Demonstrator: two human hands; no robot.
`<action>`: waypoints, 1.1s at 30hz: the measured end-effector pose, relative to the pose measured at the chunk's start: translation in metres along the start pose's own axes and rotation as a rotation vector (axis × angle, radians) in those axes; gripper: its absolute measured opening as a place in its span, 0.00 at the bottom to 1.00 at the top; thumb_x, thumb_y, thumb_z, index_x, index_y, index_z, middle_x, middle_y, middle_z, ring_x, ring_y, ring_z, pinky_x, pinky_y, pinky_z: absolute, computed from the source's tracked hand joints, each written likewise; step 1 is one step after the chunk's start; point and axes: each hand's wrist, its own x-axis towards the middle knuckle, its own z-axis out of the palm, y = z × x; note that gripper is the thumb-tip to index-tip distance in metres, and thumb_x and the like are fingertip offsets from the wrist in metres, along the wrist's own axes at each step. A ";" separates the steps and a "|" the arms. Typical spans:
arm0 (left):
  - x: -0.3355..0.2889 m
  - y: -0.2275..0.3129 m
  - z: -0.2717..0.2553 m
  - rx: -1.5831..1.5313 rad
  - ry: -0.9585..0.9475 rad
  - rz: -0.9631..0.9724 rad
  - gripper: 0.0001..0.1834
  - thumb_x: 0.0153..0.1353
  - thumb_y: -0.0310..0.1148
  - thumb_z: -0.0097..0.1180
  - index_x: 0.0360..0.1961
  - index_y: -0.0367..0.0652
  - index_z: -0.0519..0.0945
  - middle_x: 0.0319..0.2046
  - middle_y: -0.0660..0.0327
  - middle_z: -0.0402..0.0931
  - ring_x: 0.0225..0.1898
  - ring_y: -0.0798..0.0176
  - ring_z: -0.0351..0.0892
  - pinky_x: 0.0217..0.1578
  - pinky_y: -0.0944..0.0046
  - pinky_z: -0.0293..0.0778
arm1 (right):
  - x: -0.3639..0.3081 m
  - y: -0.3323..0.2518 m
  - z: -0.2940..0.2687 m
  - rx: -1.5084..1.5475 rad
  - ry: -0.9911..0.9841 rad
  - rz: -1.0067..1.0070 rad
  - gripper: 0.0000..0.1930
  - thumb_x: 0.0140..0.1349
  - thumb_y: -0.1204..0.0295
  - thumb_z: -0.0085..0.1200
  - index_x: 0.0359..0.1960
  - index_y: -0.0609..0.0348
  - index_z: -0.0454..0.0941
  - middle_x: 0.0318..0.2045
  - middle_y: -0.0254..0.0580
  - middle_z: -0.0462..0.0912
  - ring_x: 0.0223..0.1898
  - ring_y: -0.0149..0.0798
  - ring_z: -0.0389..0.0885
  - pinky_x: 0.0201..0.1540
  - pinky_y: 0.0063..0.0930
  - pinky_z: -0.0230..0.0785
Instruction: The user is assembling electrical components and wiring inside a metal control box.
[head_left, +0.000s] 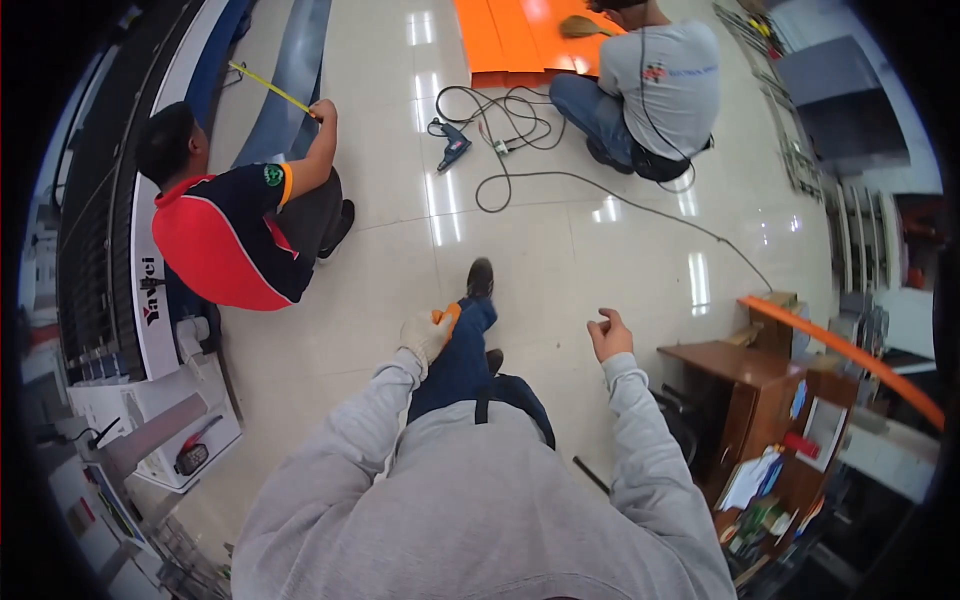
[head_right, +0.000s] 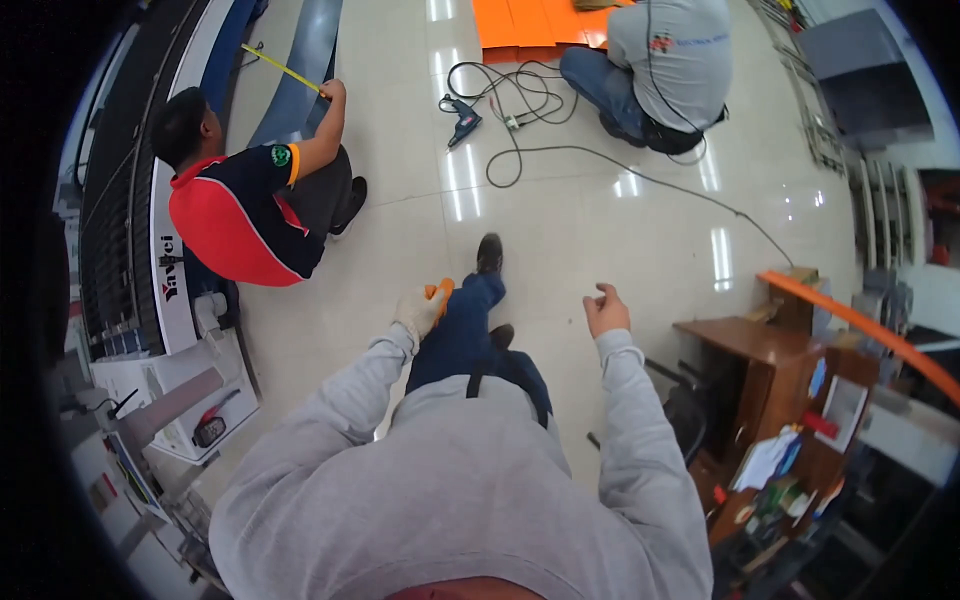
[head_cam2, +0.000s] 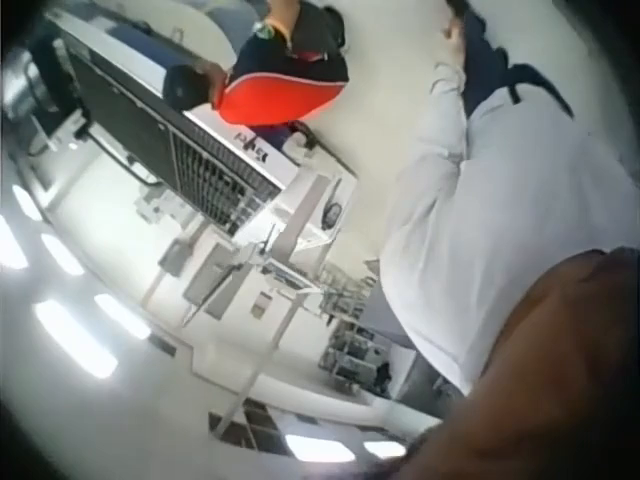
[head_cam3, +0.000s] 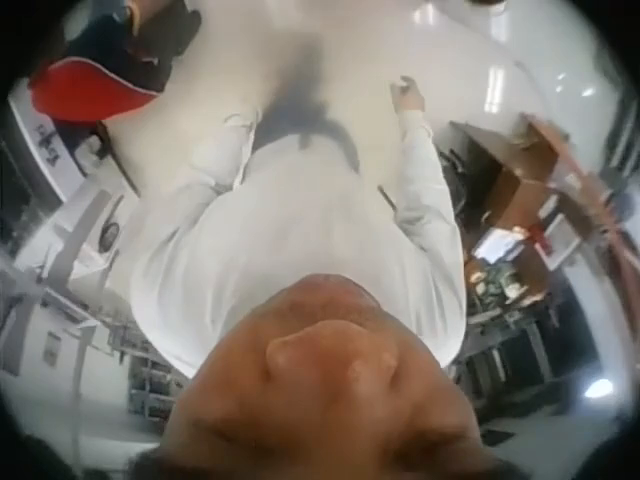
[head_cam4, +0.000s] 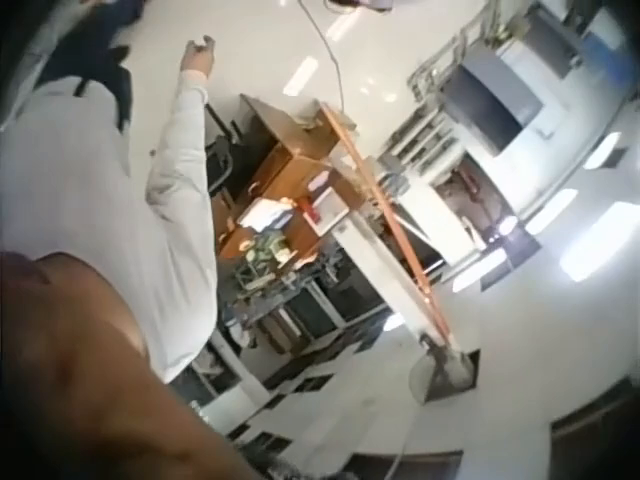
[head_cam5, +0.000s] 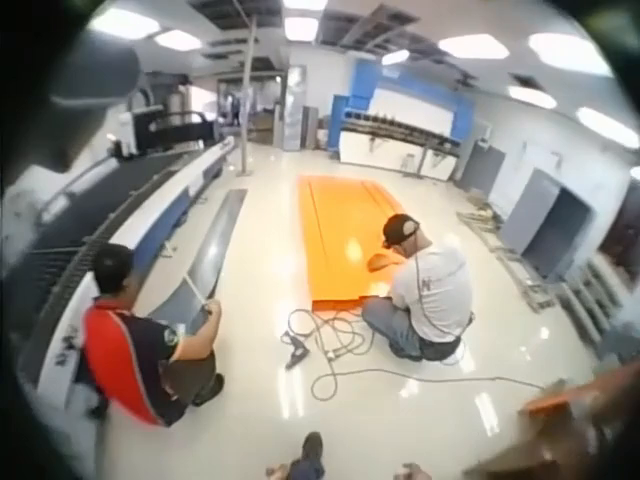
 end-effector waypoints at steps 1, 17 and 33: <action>0.024 0.004 0.006 -0.041 0.011 0.001 0.24 0.61 0.53 0.55 0.34 0.40 0.82 0.21 0.61 0.76 0.20 0.59 0.73 0.27 0.62 0.72 | 0.025 -0.022 -0.006 0.006 -0.068 -0.018 0.23 0.59 0.61 0.59 0.55 0.54 0.74 0.29 0.39 0.83 0.32 0.46 0.81 0.40 0.38 0.74; 0.596 0.066 0.056 0.848 0.246 -0.130 0.52 0.47 0.53 0.69 0.69 0.39 0.60 0.62 0.52 0.65 0.60 0.55 0.65 0.55 0.55 0.62 | 0.413 -0.060 0.136 -0.320 -0.123 -0.617 0.35 0.54 0.61 0.65 0.63 0.63 0.68 0.52 0.52 0.79 0.50 0.53 0.77 0.55 0.38 0.69; 0.800 0.063 0.027 0.283 0.266 -0.113 0.34 0.41 0.33 0.68 0.55 0.43 0.78 0.46 0.53 0.79 0.45 0.56 0.80 0.48 0.61 0.75 | 0.602 -0.084 0.135 0.017 -0.283 -0.908 0.33 0.45 0.75 0.70 0.58 0.59 0.75 0.42 0.41 0.83 0.41 0.41 0.81 0.50 0.30 0.70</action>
